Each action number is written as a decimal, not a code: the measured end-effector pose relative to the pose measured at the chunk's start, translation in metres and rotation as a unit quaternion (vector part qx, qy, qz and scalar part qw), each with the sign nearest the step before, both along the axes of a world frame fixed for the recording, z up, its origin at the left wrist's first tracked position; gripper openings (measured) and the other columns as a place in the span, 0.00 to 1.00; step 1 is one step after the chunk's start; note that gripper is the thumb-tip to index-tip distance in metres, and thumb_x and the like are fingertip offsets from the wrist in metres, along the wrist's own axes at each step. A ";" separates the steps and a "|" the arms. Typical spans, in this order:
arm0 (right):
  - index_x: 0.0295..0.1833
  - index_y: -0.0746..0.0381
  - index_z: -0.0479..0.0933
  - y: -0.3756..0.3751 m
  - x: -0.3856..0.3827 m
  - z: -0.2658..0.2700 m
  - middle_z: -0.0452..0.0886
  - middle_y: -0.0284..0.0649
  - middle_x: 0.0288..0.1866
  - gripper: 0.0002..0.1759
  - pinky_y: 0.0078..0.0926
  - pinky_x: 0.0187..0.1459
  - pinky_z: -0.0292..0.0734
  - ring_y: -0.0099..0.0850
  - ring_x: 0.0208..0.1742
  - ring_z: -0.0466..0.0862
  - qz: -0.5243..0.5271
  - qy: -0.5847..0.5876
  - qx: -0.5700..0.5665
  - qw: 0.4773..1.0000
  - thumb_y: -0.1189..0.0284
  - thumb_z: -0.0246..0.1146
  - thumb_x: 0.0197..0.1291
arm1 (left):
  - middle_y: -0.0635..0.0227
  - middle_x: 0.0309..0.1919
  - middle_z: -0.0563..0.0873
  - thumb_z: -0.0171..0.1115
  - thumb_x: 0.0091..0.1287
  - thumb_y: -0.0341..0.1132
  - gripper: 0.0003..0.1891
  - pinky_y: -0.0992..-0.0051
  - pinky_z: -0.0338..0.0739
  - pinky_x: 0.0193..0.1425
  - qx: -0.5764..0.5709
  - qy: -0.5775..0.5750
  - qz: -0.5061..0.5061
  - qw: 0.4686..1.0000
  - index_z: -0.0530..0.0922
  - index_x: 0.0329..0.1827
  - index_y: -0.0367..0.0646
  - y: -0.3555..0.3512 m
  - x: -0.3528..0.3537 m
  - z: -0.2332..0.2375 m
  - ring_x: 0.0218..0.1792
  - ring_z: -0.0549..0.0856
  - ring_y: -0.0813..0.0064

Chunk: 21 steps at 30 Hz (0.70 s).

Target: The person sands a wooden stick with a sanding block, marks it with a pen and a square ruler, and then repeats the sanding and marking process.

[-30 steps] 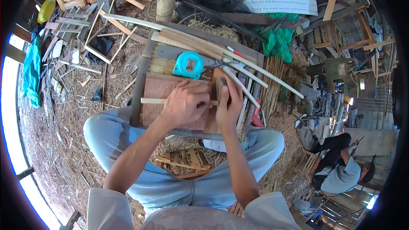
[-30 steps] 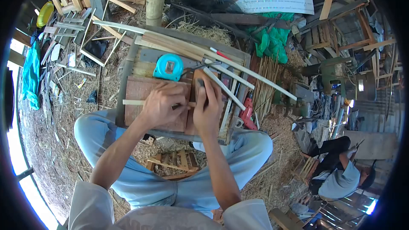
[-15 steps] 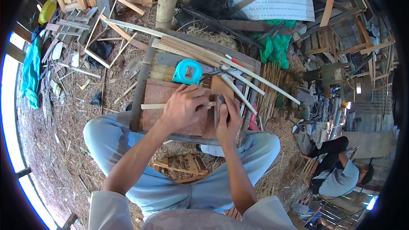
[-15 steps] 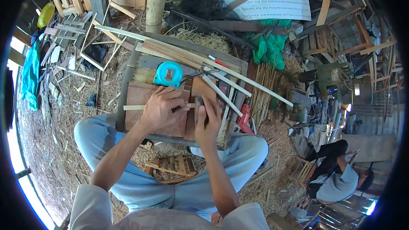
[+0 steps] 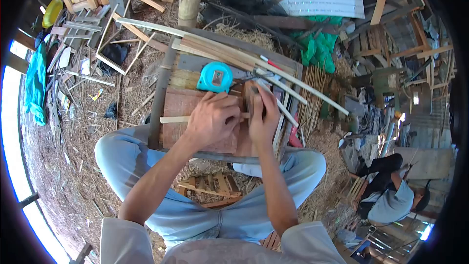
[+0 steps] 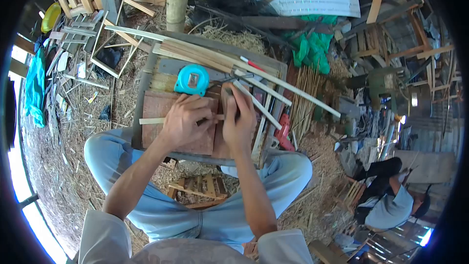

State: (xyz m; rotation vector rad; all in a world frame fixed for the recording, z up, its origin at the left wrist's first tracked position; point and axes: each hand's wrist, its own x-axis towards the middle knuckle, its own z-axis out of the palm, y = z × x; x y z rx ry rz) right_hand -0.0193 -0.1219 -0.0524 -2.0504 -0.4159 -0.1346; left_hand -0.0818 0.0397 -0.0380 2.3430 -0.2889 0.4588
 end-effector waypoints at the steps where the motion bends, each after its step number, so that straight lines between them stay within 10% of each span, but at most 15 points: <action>1: 0.63 0.67 0.80 0.004 0.005 0.004 0.82 0.54 0.58 0.20 0.43 0.67 0.70 0.48 0.63 0.80 0.025 0.011 0.007 1.000 0.65 0.53 0.78 | 0.69 0.37 0.84 0.75 0.49 0.32 0.08 0.63 0.75 0.51 0.016 0.010 0.007 1.000 0.82 0.27 0.45 0.001 0.000 0.000 0.44 0.83 0.66; 21: 0.62 0.65 0.80 0.014 0.013 0.013 0.81 0.49 0.58 0.16 0.35 0.59 0.76 0.45 0.57 0.83 0.015 0.016 0.024 0.999 0.72 0.55 0.76 | 0.70 0.32 0.81 0.74 0.50 0.31 0.07 0.63 0.74 0.47 0.013 0.025 -0.009 1.000 0.81 0.26 0.44 -0.002 -0.001 0.005 0.40 0.82 0.66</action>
